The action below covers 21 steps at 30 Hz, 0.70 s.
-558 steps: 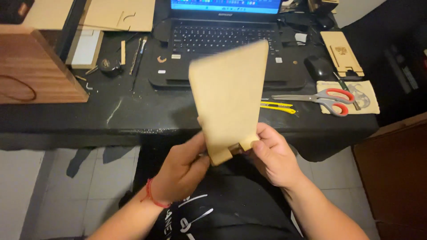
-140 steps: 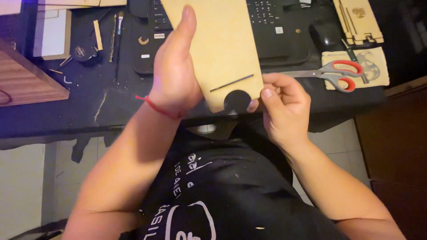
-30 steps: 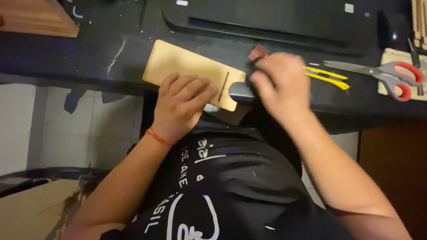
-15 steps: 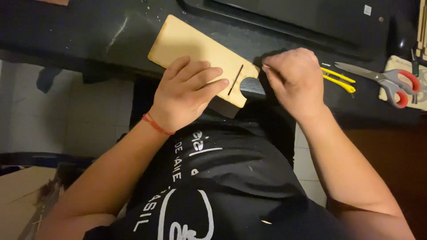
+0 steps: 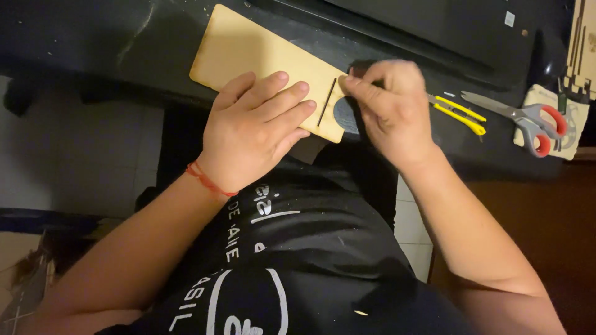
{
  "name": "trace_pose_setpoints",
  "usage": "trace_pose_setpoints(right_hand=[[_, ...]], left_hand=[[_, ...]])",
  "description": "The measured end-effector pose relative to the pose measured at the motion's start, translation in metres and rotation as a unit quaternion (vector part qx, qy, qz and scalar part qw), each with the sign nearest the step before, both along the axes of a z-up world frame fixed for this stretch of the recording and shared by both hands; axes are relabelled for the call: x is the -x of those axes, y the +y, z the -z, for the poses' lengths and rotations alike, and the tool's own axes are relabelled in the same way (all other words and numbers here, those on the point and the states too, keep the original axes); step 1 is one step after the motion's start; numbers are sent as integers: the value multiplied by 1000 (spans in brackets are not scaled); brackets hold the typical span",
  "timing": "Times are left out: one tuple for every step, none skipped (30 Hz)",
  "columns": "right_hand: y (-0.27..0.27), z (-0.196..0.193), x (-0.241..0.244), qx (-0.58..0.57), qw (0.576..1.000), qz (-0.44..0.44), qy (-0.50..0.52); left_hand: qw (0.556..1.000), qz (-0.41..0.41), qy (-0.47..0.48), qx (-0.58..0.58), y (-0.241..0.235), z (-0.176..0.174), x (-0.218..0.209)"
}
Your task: Sanding the edges of laser-cut wooden pieces and assembling them into a stand.
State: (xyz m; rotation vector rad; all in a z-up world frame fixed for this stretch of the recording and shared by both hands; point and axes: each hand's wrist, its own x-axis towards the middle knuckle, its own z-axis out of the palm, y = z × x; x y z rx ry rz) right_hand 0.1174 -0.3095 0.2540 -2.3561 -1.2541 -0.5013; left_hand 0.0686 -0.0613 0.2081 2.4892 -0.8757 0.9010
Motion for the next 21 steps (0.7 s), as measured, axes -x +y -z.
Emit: trace_pose_setpoints(right_hand=[[1,0,1,1,1000,-1,1],[2,1,3,-5,998,-43,41],[2,2,5,-11,993,-84,80],[-2,2,6,-10,993,-84,82],[-6,3,8,31,994,-76,75],[-9,4,9,70,993,-68,67],[-11,5,5,70,993,-69,68],[-13,6,2,79,992,-74,62],[-15,7,-2,88,992,-78,56],[-15,4,-5,88,991,-77,57],[-14,1,-8,93,992,-74,50],[-14,-2,-11,98,992,-72,43],[-7,-2,-6,99,991,-74,44],[0,-1,-1,79,988,-125,47],[6,0,4,59,981,-175,51],[-2,4,-4,59,981,-178,51],[-11,8,-11,128,980,-155,6],[-20,11,-17,196,971,-129,-37],[-15,4,-24,196,971,-130,-36],[-11,-3,-29,155,978,-133,-35],[-7,-11,-35,114,984,-135,-35]], left_hand=[[1000,-1,1,1,0,0,-1],[1000,-2,1,1,0,0,-1],[1000,-3,2,1,0,0,-1],[1000,-4,3,2,0,0,-1],[1000,-1,5,2,0,-1,-1],[1000,0,7,0,1,-1,-2],[1000,-1,8,-1,1,0,-2],[1000,6,13,4,1,0,-2],[1000,14,19,9,1,0,-3],[1000,14,19,10,1,0,-2],[999,17,26,16,1,0,-2],[999,19,33,23,1,0,-2],[999,18,33,24,1,1,-2],[999,16,37,21,1,2,-2],[999,14,41,19,1,3,-1],[999,11,42,18,1,0,-2],[998,19,44,29,1,-3,-3],[998,29,47,40,1,-6,-2],[998,28,49,39,2,-6,-3],[997,27,62,47,2,-6,-3],[995,27,74,55,1,-6,-3]])
